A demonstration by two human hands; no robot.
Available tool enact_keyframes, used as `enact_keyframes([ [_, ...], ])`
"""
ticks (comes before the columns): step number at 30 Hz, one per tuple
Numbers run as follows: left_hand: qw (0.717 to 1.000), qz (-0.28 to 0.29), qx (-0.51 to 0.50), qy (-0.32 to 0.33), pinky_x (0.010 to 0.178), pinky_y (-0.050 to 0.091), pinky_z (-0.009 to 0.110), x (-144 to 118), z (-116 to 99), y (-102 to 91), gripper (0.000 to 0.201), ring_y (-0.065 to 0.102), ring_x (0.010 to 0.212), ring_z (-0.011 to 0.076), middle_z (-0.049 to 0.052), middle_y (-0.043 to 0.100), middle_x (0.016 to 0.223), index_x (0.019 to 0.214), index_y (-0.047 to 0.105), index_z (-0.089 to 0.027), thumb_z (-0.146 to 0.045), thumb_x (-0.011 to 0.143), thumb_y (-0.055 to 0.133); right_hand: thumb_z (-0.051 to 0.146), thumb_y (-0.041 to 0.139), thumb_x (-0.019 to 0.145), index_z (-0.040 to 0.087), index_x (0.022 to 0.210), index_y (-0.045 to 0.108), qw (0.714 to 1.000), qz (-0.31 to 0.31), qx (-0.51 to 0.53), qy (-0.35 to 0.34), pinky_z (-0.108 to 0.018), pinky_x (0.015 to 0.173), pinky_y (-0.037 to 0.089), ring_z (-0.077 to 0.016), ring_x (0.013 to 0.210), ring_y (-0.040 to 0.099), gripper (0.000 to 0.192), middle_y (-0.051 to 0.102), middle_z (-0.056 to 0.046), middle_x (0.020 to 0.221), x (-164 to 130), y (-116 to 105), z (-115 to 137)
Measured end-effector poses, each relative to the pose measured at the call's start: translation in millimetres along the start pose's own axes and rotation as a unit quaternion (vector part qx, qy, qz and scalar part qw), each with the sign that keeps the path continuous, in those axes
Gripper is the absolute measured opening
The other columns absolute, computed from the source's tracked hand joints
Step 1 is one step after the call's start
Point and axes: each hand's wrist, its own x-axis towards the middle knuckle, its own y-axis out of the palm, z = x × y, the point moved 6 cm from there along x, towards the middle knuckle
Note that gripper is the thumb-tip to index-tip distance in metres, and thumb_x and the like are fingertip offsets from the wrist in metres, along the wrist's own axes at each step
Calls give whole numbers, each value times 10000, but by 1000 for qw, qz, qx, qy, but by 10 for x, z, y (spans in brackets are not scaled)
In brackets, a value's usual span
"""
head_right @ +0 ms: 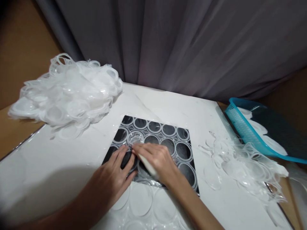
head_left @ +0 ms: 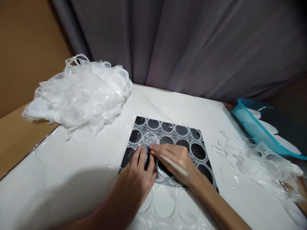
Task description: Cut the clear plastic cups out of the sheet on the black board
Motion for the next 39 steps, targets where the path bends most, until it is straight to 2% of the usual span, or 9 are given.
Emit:
enact_keyframes([
  [4, 1000, 10, -1, 4, 880, 625, 463, 24, 3, 4, 341, 685, 1112, 393, 278, 683, 1183, 1182, 741, -34, -216, 897, 695, 33, 430, 1055, 90, 1448, 567, 982, 31, -175, -62, -413, 847, 613, -237, 1186, 711, 420, 624, -134, 1445, -48, 62, 72],
  [8, 999, 31, 25, -18, 915, 608, 454, 0, -19, 29, 456, 663, 1162, 385, 270, 669, 1235, 1244, 729, -86, -311, 855, 801, 109, 536, 1044, 164, 1417, 615, 988, -32, -148, -16, -383, 820, 603, -204, 1101, 741, 385, 684, -59, 1381, 114, -43, -128],
  [12, 997, 48, 57, -31, 976, 573, 441, -60, -77, 59, 546, 634, 1215, 376, 266, 650, 1283, 1283, 719, -113, -352, 812, 860, 175, 586, 1044, 194, 1244, 729, 982, -118, -145, 42, -344, 869, 592, -178, 1044, 748, 246, 752, -20, 1252, 363, -363, -376],
  [18, 994, 70, 80, -21, 1010, 548, 446, -60, -107, 45, 607, 605, 1249, 388, 230, 658, 1278, 1337, 690, -103, -405, 833, 842, 342, 649, 1026, 215, 1158, 790, 955, -239, -102, 141, -350, 684, 527, -175, 784, 683, 232, 781, -40, 1133, 608, -774, -505],
  [20, 996, 64, 65, -18, 1025, 542, 437, -55, -86, 25, 575, 590, 1275, 374, 208, 656, 1298, 1356, 678, -94, -424, 896, 774, 395, 670, 1008, 216, 1140, 800, 946, -264, -52, 183, -339, 594, 479, -167, 691, 632, 258, 789, -51, 1065, 626, -697, -466],
  [23, 998, 30, 40, -45, 1097, 506, 436, -67, -20, -11, 639, 533, 1357, 352, 202, 607, 1404, 1414, 626, -43, -504, 971, 647, 404, 669, 1005, 211, 1100, 802, 961, -198, 34, 190, -331, 554, 460, -155, 631, 591, 254, 787, -53, 1003, 668, -317, -332],
  [28, 990, 35, 83, -113, 1212, 375, 554, -138, 49, 48, 969, 438, 1433, 465, 349, 458, 1505, 1426, 553, 95, -713, 896, 620, 342, 636, 1027, 248, 1142, 775, 981, -124, 58, 139, -340, 652, 528, -167, 745, 665, 203, 778, -31, 1111, 633, 173, -157],
  [34, 982, 34, 98, -160, 1114, 486, 555, -196, 47, 93, 1157, 428, 1427, 516, 398, 414, 1509, 1433, 524, 123, -832, 792, 653, 381, 709, 972, 192, 938, 795, 953, -68, 213, 205, -308, 589, 482, -180, 779, 691, 210, 778, -65, 1061, 623, 322, -234],
  [39, 977, 30, 96, -189, 1114, 485, 560, -195, 24, 100, 1214, 423, 1432, 517, 431, 359, 1521, 1436, 508, 122, -837, 722, 721, 386, 752, 925, 168, 593, 607, 940, -66, 255, 218, -316, 628, 509, -206, 865, 717, 422, 771, -91, 1099, 646, 330, -288],
])
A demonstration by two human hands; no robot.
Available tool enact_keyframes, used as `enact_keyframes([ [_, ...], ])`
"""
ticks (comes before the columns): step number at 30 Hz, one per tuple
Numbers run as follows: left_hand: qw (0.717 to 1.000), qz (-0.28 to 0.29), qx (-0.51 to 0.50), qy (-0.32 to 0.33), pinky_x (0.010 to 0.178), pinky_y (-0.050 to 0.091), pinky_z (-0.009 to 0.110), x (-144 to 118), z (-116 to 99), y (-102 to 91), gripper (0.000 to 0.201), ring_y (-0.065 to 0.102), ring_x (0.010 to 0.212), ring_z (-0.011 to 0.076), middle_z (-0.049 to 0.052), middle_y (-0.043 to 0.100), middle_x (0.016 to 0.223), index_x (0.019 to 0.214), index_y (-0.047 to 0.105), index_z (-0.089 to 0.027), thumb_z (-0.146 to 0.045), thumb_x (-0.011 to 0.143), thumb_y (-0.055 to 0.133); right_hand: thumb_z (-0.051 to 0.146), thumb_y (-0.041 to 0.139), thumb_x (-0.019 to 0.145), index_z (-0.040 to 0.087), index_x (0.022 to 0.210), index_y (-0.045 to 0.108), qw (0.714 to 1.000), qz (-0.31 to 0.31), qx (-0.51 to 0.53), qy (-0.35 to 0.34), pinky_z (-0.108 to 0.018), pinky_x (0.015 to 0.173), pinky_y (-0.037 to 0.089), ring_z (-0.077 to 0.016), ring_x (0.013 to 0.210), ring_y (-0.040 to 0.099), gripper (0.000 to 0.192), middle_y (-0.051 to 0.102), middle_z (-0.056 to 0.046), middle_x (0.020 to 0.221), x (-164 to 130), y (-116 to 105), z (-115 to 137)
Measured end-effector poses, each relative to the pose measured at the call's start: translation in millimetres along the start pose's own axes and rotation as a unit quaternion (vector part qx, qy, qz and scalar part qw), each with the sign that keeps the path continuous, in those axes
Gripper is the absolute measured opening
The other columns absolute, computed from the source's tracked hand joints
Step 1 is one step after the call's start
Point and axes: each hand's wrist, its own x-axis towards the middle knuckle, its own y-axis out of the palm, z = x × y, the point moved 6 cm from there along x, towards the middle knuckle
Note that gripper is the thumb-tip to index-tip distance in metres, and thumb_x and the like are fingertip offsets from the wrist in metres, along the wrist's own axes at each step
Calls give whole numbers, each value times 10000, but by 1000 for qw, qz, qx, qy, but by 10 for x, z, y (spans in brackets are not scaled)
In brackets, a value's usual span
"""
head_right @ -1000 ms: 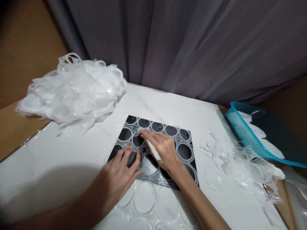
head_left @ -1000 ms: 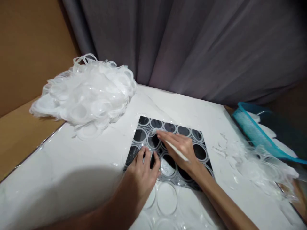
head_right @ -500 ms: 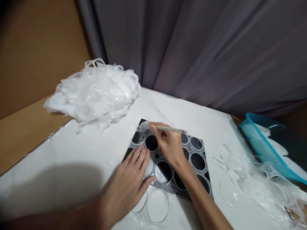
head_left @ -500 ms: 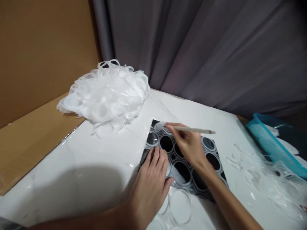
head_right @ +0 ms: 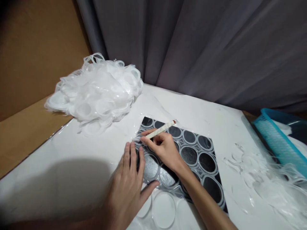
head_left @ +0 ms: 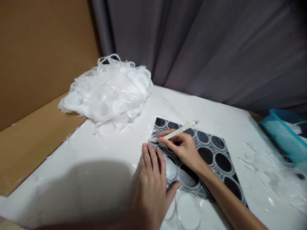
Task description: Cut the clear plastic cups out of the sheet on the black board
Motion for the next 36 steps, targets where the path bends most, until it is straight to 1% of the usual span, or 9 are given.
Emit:
enact_keyframes([
  [6, 1000, 17, 20, 1, 1148, 458, 542, -11, -1, 18, 1173, 425, 1437, 498, 390, 435, 1496, 1401, 561, 85, -873, 734, 673, 403, 749, 926, 175, 540, 548, 1000, -6, -16, -23, -322, 615, 539, -217, 850, 732, 491, 777, -107, 1078, -3, 15, -6],
  [9, 1000, 26, 11, 8, 1148, 451, 562, -19, 18, 13, 1129, 404, 1445, 510, 403, 411, 1504, 1412, 552, 92, -833, 777, 669, 336, 664, 1003, 180, 803, 748, 991, 22, -83, -98, -336, 706, 591, -202, 886, 749, 268, 786, -73, 1078, -102, 51, 117],
  [13, 999, 44, 10, 19, 1188, 391, 615, -39, 18, 9, 1127, 345, 1475, 522, 400, 366, 1536, 1441, 515, 117, -785, 789, 691, 163, 448, 1090, 119, 1378, 649, 897, 93, -324, -287, -368, 780, 609, -220, 1081, 748, 354, 690, -112, 1359, -375, 240, 316],
  [16, 998, 49, 24, 22, 1187, 383, 637, -46, 12, 9, 1172, 332, 1474, 539, 400, 340, 1549, 1447, 504, 130, -758, 725, 758, 85, 409, 1074, 60, 1398, 619, 831, 76, -446, -324, -370, 767, 605, -229, 1134, 734, 387, 630, -143, 1423, -438, 333, 332],
  [20, 998, 52, 16, 24, 1152, 409, 654, -40, 12, 15, 1056, 355, 1456, 547, 386, 380, 1532, 1417, 559, 90, -755, 801, 701, 56, 454, 1038, 52, 1361, 647, 806, 26, -492, -326, -390, 759, 593, -235, 1043, 761, 377, 674, -137, 1363, -295, 290, 375],
  [24, 999, 50, 16, 11, 1154, 398, 652, -24, 20, -4, 1028, 365, 1455, 535, 361, 445, 1504, 1450, 555, 31, -757, 807, 703, 51, 479, 1027, 127, 1397, 637, 812, -76, -497, -294, -392, 751, 575, -237, 1086, 751, 409, 662, -101, 1394, -98, -127, 463],
  [28, 997, 44, 60, 24, 1120, 418, 669, -42, 28, 25, 1027, 390, 1427, 563, 393, 455, 1476, 1446, 548, 45, -676, 755, 790, 143, 584, 1028, 223, 1368, 680, 821, -244, -444, -263, -379, 899, 573, -234, 1138, 726, 363, 706, -60, 1343, -159, -863, 523],
  [31, 998, 7, 37, 47, 1104, 416, 690, -94, 46, 86, 1016, 382, 1411, 602, 433, 424, 1472, 1436, 545, 70, -703, 798, 710, 266, 637, 1023, 197, 1254, 755, 805, -361, -430, -192, -332, 752, 575, -220, 930, 750, 268, 762, -66, 1215, -463, -1483, 427],
  [36, 997, -34, 1, 68, 1099, 391, 730, -196, 73, 182, 976, 248, 1455, 641, 479, 312, 1510, 1468, 473, 118, -620, 857, 660, 483, 582, 1038, 198, 1180, 804, 749, -408, -521, -13, -346, 589, 483, -186, 586, 608, 388, 795, -84, 1024, -1264, -2221, 79],
])
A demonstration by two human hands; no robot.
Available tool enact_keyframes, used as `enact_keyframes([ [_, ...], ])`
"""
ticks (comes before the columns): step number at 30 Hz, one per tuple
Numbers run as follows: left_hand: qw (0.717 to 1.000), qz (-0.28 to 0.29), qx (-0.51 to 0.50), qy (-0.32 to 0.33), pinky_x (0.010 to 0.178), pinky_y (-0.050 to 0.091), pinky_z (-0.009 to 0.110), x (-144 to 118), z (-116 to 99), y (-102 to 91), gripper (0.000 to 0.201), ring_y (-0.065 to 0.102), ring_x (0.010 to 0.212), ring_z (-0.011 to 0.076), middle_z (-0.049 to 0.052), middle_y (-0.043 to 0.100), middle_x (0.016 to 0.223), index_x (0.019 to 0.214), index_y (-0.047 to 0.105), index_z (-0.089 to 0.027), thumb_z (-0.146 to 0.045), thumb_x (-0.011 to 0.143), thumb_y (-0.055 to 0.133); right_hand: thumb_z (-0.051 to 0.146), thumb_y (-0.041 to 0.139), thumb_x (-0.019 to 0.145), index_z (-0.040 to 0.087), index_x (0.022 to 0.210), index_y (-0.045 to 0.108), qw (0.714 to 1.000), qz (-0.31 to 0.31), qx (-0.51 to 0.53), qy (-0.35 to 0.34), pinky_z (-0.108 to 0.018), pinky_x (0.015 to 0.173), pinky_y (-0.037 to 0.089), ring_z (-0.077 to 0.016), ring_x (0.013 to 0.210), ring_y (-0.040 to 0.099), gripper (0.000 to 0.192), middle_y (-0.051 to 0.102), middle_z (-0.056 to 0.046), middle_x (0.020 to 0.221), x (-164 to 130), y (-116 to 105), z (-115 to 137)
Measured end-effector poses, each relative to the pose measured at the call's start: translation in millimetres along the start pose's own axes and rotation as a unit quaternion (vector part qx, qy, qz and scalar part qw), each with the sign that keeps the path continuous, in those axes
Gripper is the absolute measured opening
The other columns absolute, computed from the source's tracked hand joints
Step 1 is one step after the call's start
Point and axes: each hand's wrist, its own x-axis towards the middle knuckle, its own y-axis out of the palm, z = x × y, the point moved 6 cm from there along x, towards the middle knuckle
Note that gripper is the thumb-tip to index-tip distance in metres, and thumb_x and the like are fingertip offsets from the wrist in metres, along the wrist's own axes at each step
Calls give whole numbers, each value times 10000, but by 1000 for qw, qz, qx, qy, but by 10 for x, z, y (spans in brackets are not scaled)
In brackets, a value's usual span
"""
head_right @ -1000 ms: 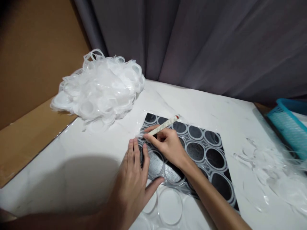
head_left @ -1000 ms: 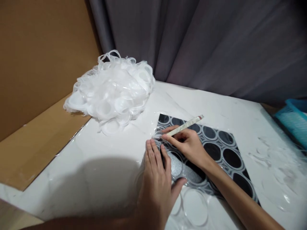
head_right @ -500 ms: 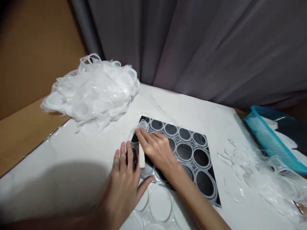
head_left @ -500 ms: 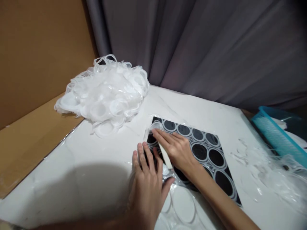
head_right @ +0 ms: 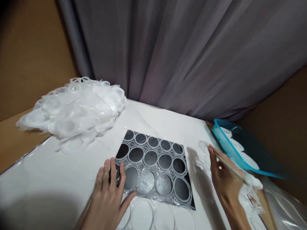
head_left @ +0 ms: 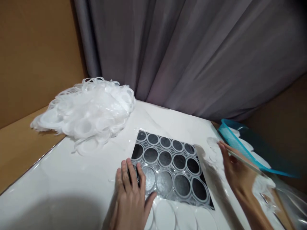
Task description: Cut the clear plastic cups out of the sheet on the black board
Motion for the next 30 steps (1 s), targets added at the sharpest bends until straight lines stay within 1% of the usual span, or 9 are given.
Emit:
enact_keyframes([
  [5, 999, -29, -13, 7, 1028, 450, 733, -40, -12, 15, 802, 223, 1470, 632, 497, 273, 1513, 1414, 520, 123, -532, 951, 539, 472, 572, 1043, 263, 1272, 773, 990, 13, -121, -78, -308, 513, 370, -210, 680, 696, 369, 795, -39, 1080, -462, -267, -438],
  [9, 999, -46, -10, 18, 948, 493, 737, -29, -3, -15, 730, 208, 1477, 628, 508, 289, 1492, 1334, 581, 127, -488, 1048, 309, 402, 500, 1074, 356, 1446, 644, 978, 101, -141, -111, -344, 589, 429, -254, 831, 723, 402, 741, 32, 1274, -710, -248, -580],
  [12, 999, -45, -14, 27, 974, 486, 730, 65, 48, -94, 820, 183, 1495, 612, 502, 285, 1499, 1297, 598, 133, -559, 1067, 224, 433, 466, 1082, 385, 1461, 617, 980, 145, -104, -90, -379, 681, 506, -270, 950, 730, 410, 720, 47, 1315, -810, -257, -613],
  [15, 996, -47, -34, 65, 1126, 374, 726, 279, 74, -206, 888, 158, 1525, 572, 460, 172, 1584, 1336, 565, 135, -654, 1042, 284, 469, 450, 1086, 347, 1393, 673, 987, 147, -44, -42, -429, 819, 562, -298, 1113, 708, 398, 710, 9, 1334, -843, -341, -598],
  [19, 979, -16, -57, 193, 1244, 261, 646, 554, -63, -254, 806, 174, 1582, 417, 240, 200, 1690, 1575, 413, -78, -672, 1032, 403, 444, 440, 1087, 239, 1327, 715, 997, 73, 3, 29, -557, 1051, 499, -339, 1260, 627, 419, 635, -82, 1437, -814, -548, -561],
  [21, 965, -3, -63, 255, 1299, 174, 563, 587, -157, -236, 776, 177, 1598, 322, 128, 214, 1713, 1642, 315, -182, -657, 1040, 431, 365, 447, 1079, 180, 1361, 681, 999, 34, 22, 30, -580, 1096, 471, -338, 1274, 607, 411, 612, -126, 1449, -820, -620, -469],
  [23, 955, 5, -67, 289, 1324, 79, 479, 560, -217, -203, 751, 157, 1606, 256, 67, 197, 1724, 1669, 242, -217, -612, 1060, 436, 267, 435, 1063, 153, 1483, 569, 997, 51, 53, -1, -586, 1109, 475, -334, 1321, 574, 455, 579, -153, 1478, -873, -579, -286],
  [26, 951, 30, -70, 298, 1322, 33, 440, 483, -251, -130, 722, 133, 1610, 230, 40, 163, 1733, 1682, 180, -259, -558, 1079, 440, 117, 396, 1030, 191, 1631, 348, 977, 158, 116, -83, -541, 1067, 548, -306, 1396, 524, 608, 469, -139, 1593, -1055, -353, 119],
  [30, 949, 42, -76, 303, 1306, 76, 500, 415, -272, -103, 704, 120, 1613, 258, 45, 134, 1737, 1681, 144, -337, -541, 1080, 447, 13, 341, 1003, 186, 1619, 401, 941, 265, 92, -189, -491, 980, 609, -311, 1270, 586, 642, 418, -77, 1642, -1346, -124, 542],
])
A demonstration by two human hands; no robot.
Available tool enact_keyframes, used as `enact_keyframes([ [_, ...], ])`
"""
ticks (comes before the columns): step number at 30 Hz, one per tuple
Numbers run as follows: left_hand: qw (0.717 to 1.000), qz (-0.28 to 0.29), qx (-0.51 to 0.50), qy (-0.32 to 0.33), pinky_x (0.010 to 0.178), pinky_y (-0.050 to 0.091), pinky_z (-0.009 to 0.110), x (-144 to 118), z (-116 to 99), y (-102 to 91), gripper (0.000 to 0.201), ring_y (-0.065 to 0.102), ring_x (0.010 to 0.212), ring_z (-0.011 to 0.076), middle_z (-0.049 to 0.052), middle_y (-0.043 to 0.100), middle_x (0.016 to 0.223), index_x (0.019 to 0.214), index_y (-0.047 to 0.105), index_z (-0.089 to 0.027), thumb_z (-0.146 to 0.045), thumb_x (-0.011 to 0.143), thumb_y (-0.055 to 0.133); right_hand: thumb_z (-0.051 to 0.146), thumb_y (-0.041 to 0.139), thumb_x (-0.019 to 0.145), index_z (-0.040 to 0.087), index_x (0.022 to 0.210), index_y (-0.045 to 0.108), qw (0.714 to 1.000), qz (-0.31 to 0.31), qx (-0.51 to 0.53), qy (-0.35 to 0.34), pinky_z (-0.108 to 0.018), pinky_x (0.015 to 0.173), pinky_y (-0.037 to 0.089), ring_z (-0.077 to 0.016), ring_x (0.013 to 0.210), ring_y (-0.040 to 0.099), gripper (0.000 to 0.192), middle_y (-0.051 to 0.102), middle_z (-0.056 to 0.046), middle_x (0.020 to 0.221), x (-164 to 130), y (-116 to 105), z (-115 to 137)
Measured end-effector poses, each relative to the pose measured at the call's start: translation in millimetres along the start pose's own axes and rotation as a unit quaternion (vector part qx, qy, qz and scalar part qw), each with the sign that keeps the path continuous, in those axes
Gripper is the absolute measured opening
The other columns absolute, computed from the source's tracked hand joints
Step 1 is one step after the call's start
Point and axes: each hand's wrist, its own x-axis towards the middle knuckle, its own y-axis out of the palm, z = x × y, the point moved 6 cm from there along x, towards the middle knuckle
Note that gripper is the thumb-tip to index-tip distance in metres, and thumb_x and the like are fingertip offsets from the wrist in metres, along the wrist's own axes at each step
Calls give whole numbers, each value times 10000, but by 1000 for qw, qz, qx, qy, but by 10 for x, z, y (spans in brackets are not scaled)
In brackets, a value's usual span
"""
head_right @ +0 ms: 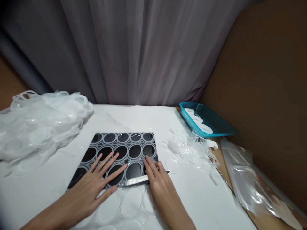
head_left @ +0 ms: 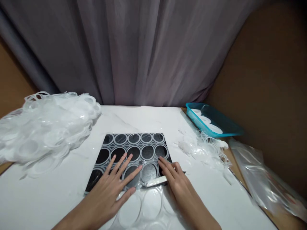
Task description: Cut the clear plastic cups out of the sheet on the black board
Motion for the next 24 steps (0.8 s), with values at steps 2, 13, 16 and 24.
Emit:
enact_keyframes([
  [2, 1000, 0, -2, 5, 1297, 94, 520, -4, -18, -8, 702, 117, 1613, 271, 59, 132, 1736, 1679, 141, -349, -539, 1079, 450, 45, 394, 999, 151, 1608, 430, 1000, 16, -12, -3, -501, 942, 620, -329, 1196, 596, 620, 397, -80, 1652, -37, 51, 57],
  [13, 998, 21, -26, 61, 1166, 376, 631, -74, -48, -40, 665, 211, 1580, 383, 110, 170, 1720, 1670, 161, -393, -427, 1079, 464, 16, 423, 843, 183, 1611, 439, 999, 5, -18, -39, -488, 829, 652, -286, 1038, 639, 786, 443, -54, 1615, -267, -153, 114],
  [16, 997, 19, -27, 69, 1119, 423, 662, -112, -78, -54, 678, 251, 1561, 413, 148, 204, 1704, 1672, 179, -376, -419, 1068, 484, 39, 443, 872, 201, 1635, 398, 999, 8, -12, -48, -417, 772, 662, -245, 937, 656, 782, 429, -90, 1621, -368, -193, 171],
  [24, 997, 19, -46, 59, 1122, 431, 668, -170, -109, -73, 679, 293, 1546, 412, 125, 230, 1701, 1660, 233, -397, -392, 1051, 531, 72, 521, 946, 213, 1653, 366, 998, 9, -21, -63, -365, 678, 628, -224, 818, 623, 737, 453, -174, 1590, -577, -179, 203],
])
